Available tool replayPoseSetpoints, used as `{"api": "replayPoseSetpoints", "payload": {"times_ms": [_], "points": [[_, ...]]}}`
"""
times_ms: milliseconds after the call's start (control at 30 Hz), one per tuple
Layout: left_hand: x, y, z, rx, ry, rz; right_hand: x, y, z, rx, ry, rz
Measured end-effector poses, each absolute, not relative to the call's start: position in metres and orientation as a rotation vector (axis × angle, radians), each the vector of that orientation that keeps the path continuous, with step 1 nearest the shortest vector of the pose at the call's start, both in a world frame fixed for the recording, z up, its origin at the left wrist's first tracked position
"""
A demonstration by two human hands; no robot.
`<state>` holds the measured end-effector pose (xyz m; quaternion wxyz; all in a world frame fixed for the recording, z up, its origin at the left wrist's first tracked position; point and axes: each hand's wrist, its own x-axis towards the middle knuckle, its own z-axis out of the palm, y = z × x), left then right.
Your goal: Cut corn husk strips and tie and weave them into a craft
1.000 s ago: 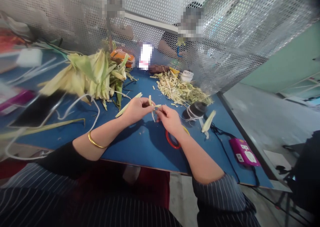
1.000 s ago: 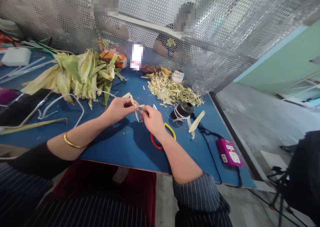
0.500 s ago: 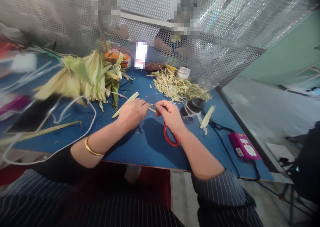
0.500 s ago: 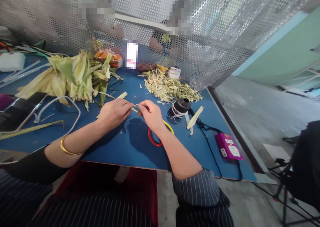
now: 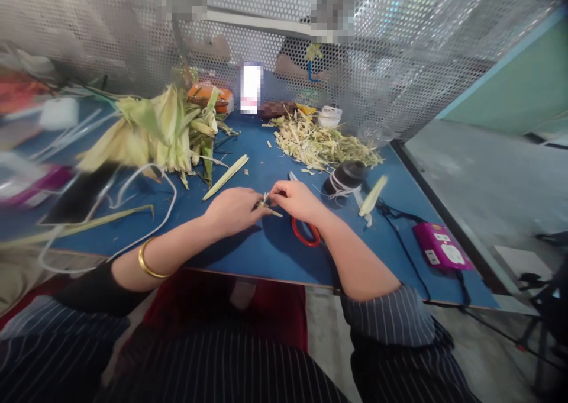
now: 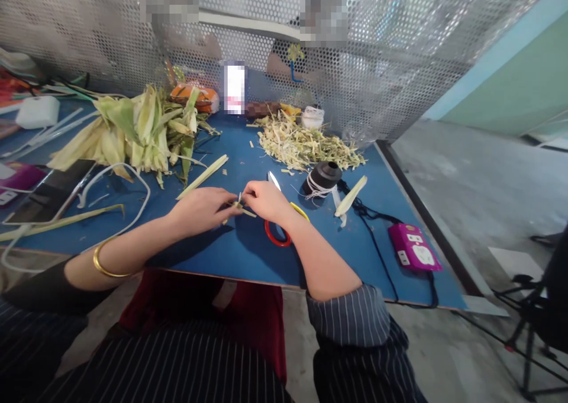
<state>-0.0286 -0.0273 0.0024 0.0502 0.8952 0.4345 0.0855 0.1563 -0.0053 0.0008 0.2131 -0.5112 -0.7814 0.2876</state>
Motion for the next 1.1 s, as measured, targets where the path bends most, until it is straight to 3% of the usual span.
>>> {"api": "replayPoseSetpoints", "payload": {"times_ms": [200,667,1100], "points": [[-0.042,-0.012,-0.006,2.614,1.297,0.403,0.154,-0.008,0.001,-1.348,-2.202,0.672],[-0.053,-0.002,0.005,2.724,1.349,0.286,0.153,-0.009,-0.004,-1.122,-2.349,0.776],[-0.039,0.002,-0.011,1.387,1.176,0.706,0.153,-0.011,0.000,-1.029,-2.398,0.777]]}}
